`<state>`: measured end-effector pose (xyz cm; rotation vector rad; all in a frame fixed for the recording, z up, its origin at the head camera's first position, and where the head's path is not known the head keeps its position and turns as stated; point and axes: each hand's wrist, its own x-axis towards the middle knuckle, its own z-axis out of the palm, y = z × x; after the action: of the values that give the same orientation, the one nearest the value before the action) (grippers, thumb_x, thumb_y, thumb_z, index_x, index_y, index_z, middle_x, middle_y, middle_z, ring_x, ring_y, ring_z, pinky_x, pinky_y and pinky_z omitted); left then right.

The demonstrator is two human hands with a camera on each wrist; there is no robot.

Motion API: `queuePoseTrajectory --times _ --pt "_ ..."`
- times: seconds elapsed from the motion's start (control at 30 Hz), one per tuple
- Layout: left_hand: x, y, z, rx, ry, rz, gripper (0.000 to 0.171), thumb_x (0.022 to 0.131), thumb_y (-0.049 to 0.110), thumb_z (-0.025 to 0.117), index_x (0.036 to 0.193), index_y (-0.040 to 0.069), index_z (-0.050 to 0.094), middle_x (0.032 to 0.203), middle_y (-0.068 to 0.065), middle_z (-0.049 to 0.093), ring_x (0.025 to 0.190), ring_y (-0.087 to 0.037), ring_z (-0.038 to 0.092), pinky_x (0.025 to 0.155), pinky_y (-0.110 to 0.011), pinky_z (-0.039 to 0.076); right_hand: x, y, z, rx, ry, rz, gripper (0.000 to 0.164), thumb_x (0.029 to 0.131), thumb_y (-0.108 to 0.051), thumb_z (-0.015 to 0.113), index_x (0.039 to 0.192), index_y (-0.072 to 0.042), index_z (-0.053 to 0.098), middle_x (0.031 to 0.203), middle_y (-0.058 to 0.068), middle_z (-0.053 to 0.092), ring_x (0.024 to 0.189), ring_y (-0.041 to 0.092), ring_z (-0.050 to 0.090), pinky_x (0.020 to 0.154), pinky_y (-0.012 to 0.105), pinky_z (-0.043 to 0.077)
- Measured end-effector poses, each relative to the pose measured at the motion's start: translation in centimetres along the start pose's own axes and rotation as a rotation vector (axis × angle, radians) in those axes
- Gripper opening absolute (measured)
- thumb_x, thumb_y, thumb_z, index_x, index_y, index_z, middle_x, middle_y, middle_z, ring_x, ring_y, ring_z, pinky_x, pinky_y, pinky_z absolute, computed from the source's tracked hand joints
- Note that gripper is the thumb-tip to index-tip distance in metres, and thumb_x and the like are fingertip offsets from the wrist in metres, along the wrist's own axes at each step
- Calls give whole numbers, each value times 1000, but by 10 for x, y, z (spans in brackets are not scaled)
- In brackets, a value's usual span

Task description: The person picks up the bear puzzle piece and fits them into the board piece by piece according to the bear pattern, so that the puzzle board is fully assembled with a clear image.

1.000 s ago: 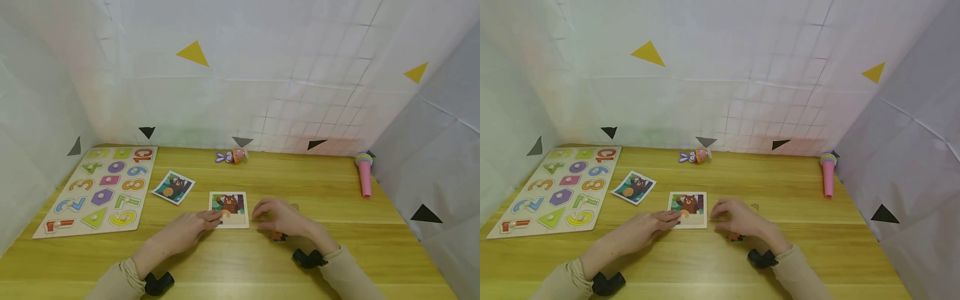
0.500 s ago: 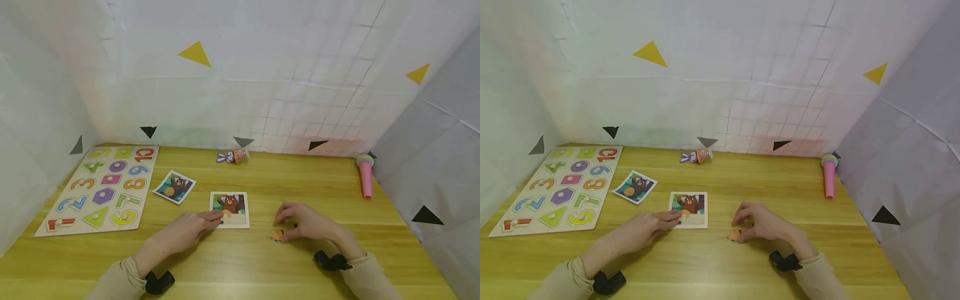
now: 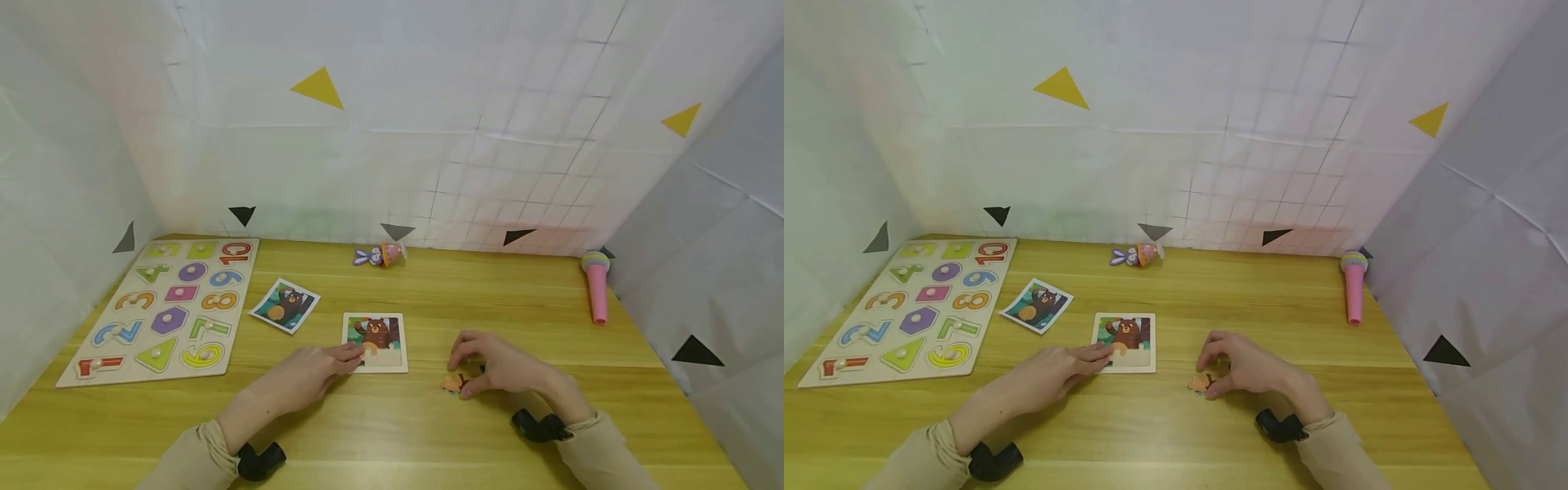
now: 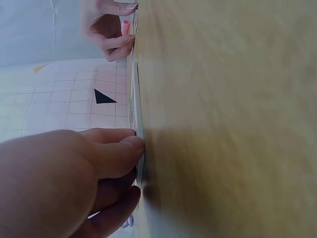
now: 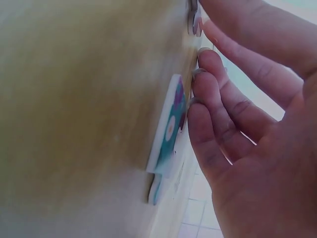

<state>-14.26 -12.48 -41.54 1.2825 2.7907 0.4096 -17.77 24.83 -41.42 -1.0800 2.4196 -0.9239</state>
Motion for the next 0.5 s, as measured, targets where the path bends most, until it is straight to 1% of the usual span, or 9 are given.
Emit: queuePoseTrajectory --times 0.17,0.33,0.5 --pt "0 0 0 2 2 2 36 99 4 58 135 7 64 146 -7 56 124 -31 60 96 -45 54 0 -2 0 7 7 19 27 78 -33 85 99 -22 72 105 -4 61 96 16 58 87 32 50" --pt "0 -1 1 -3 -3 -1 37 100 5 58 136 8 63 146 -6 55 126 -31 59 97 -46 53 0 -4 0 -9 18 55 22 77 -32 86 94 -24 73 104 -6 61 96 15 58 88 32 50" --pt "0 -1 1 12 -4 0 38 99 4 58 137 8 62 147 -6 54 122 -32 61 96 -45 54 0 -5 -1 -20 22 72 21 76 -31 86 92 -25 75 103 -7 61 96 14 58 88 31 50"
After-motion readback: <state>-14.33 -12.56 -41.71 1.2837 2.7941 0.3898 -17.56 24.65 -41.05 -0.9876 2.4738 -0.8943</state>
